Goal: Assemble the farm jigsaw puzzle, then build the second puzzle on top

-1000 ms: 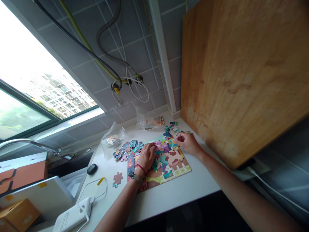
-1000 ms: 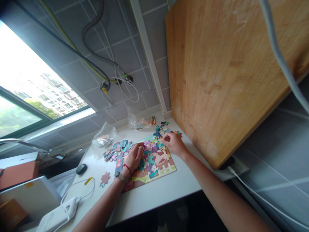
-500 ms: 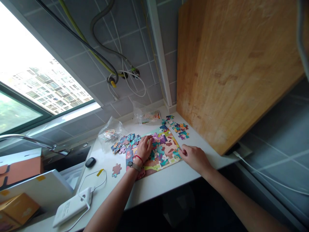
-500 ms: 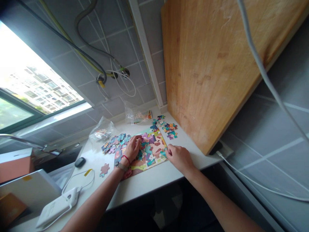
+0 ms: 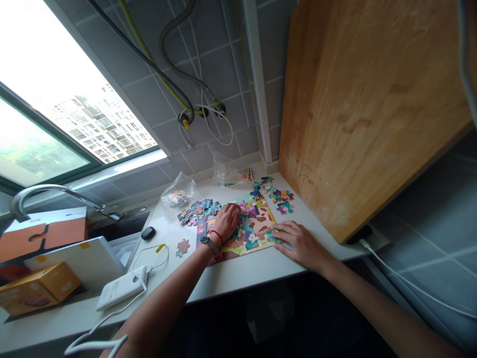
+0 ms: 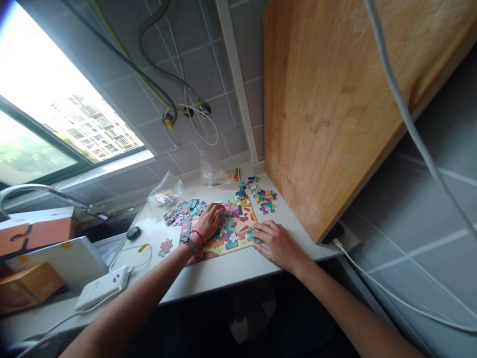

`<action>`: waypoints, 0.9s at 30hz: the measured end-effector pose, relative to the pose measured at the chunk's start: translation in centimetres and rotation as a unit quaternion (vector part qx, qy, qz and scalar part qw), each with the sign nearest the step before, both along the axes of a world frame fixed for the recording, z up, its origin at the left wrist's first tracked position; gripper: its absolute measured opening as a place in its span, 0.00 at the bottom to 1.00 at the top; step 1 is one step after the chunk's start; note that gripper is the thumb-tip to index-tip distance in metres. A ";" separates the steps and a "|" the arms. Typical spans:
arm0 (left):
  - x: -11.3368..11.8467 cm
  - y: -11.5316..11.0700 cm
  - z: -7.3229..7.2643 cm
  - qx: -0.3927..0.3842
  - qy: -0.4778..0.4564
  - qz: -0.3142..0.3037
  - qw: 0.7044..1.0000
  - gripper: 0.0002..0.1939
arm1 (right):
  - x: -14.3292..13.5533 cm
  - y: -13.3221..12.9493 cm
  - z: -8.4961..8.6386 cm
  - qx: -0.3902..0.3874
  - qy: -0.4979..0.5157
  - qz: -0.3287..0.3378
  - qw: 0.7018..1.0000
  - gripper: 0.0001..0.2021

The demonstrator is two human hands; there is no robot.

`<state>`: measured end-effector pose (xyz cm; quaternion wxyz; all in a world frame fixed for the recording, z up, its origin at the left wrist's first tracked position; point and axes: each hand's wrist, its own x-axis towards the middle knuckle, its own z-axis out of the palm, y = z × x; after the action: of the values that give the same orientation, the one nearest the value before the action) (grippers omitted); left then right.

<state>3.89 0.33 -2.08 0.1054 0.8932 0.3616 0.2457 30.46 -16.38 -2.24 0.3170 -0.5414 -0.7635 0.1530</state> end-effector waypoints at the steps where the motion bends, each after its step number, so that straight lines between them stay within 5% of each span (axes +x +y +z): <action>1: 0.0 -0.1 0.1 0.003 0.005 -0.002 1.000 0.18 | 0.0 0.1 0.0 -0.001 0.002 -0.001 1.000 0.12; 17: -0.4 -0.9 1.5 0.022 0.089 -0.067 0.994 0.22 | 0.4 0.1 -0.2 0.000 0.048 -0.024 0.999 0.17; 27: -3.5 -8.1 2.7 -0.018 0.226 -0.190 0.955 0.33 | 0.6 0.4 -1.1 0.023 0.112 -0.038 0.993 0.11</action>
<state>0.43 -7.77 0.61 0.0815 0.9755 0.2044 0.0064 31.09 -15.96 -3.36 0.4187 -0.5424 -0.7050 0.1831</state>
